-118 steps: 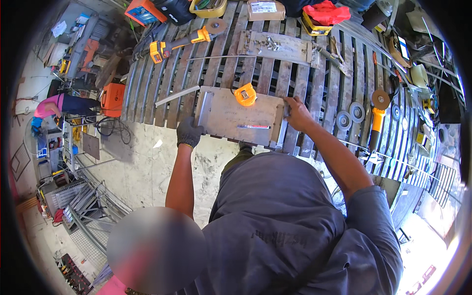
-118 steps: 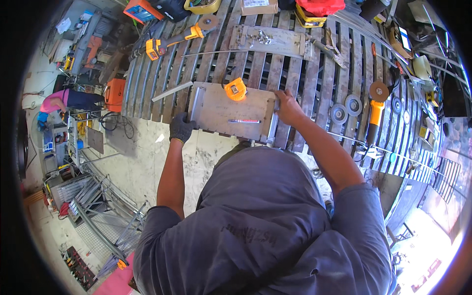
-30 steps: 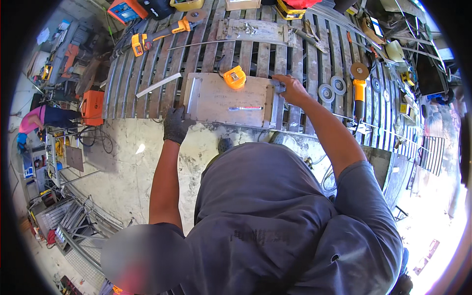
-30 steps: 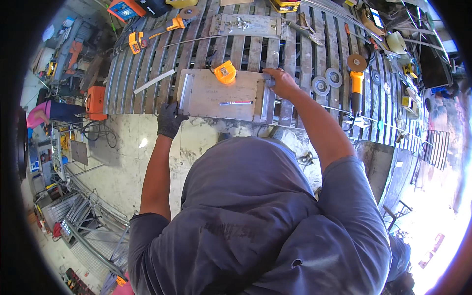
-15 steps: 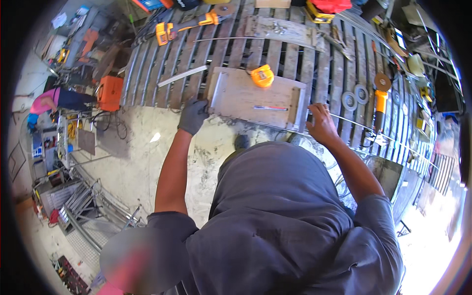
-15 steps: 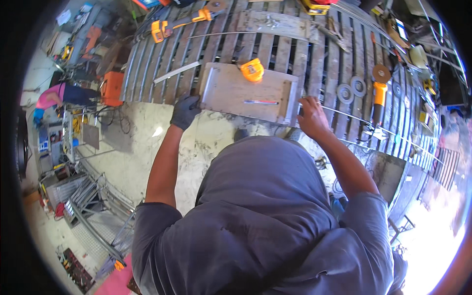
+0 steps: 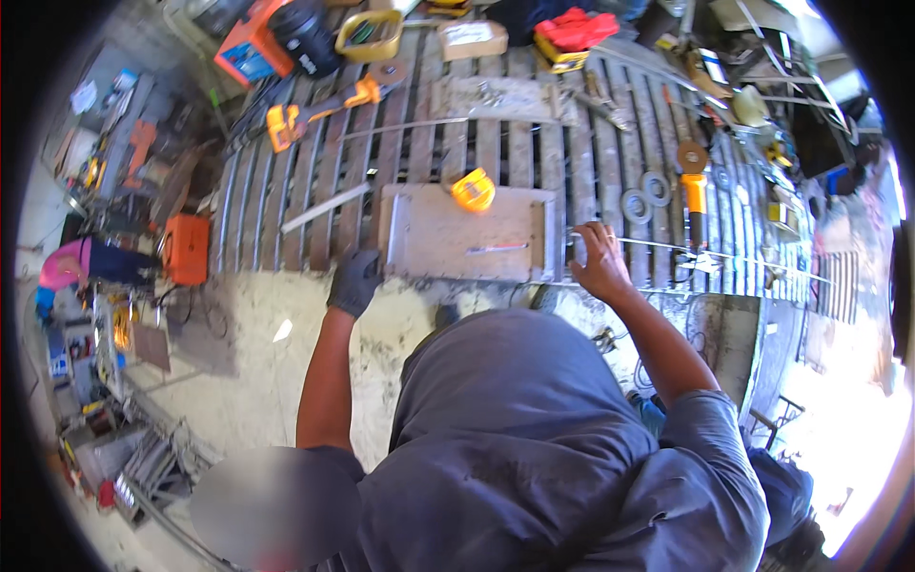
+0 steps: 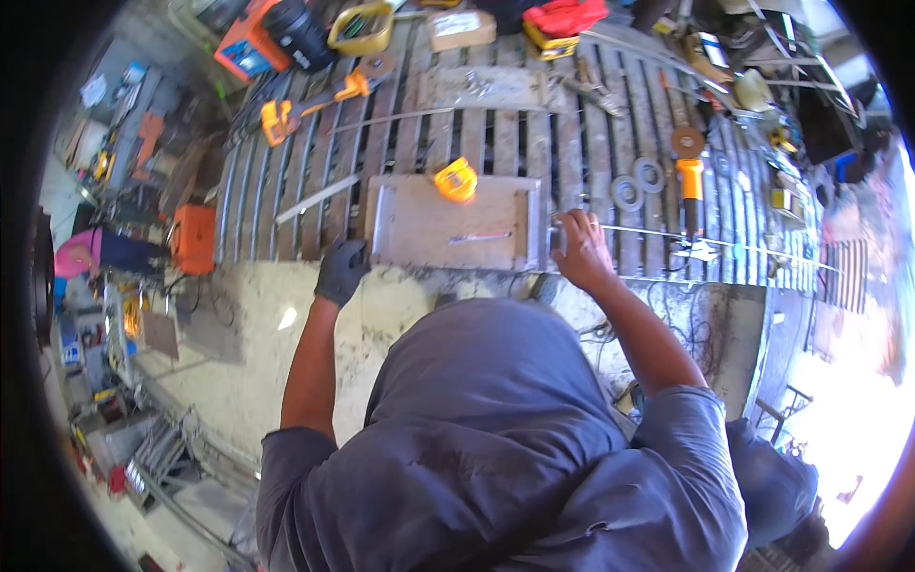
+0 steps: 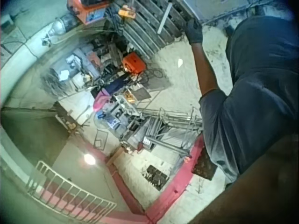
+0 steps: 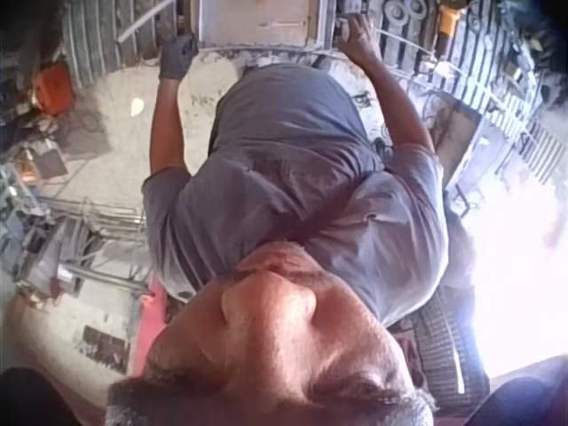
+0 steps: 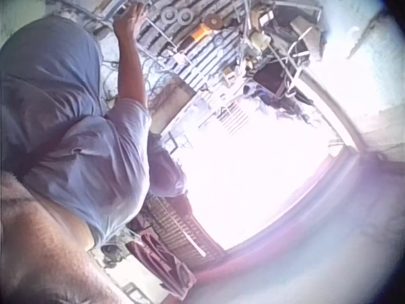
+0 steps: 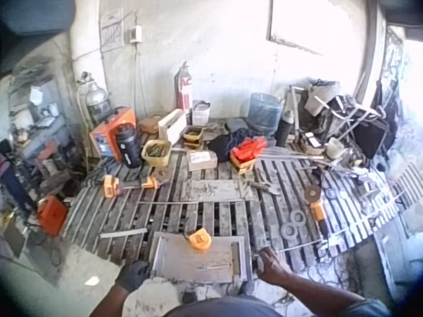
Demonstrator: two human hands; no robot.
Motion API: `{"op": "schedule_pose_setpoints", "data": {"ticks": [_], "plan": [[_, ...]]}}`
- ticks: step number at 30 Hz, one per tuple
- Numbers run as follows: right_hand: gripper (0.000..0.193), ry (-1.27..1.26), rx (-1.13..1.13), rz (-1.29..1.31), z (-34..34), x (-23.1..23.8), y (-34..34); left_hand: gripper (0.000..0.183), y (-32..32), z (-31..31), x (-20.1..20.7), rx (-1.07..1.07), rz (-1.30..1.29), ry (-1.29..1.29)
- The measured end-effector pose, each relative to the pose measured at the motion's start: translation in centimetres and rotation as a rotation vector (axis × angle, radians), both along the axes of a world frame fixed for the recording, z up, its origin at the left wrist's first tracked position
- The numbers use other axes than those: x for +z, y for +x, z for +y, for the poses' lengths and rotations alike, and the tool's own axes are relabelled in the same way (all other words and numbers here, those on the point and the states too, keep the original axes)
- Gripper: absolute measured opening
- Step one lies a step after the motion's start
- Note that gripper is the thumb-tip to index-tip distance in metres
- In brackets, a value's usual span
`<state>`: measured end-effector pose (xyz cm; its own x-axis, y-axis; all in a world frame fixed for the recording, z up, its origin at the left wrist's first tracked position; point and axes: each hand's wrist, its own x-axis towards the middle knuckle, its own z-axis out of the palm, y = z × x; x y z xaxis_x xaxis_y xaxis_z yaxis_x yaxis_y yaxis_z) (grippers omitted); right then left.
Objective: Measuring and marking a metal plate on a workbench in a fabrication shop.
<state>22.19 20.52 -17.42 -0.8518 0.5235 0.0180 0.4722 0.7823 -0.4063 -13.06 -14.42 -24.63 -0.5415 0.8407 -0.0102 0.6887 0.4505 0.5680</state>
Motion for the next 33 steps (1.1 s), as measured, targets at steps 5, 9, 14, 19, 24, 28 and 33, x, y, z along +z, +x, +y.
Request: {"op": "schedule_pose_setpoints", "data": {"ticks": [5,9,14,19,24,28,33], "plan": [[0.061,0.06,-0.152,0.008,3.6,1.6,-1.4,0.057,-0.6,-2.6,0.1,-0.056,0.084,0.034],[0.064,0.057,-0.341,-0.008,9.5,2.0,-0.8,0.053,1.9,3.5,16.1,0.126,-0.127,0.157],[0.058,0.053,-0.372,-0.184,17.4,0.0,-3.7,0.03,12.3,1.2,30.0,0.603,-0.11,0.95],[0.061,-0.095,-0.383,-0.167,22.8,-1.5,-9.7,0.03,14.5,5.5,30.9,0.668,-0.102,1.001],[0.074,-0.086,-0.35,-0.157,27.0,-3.1,-14.3,0.031,17.7,7.2,29.4,0.674,-0.083,1.038],[0.083,-0.163,-0.364,-0.163,30.3,-6.0,-17.3,0.032,19.8,9.2,29.5,0.672,-0.079,1.043],[0.072,-0.182,-0.293,-0.309,29.7,-4.5,-18.3,0.035,22.5,9.8,30.3,0.684,-0.052,1.042]]}}
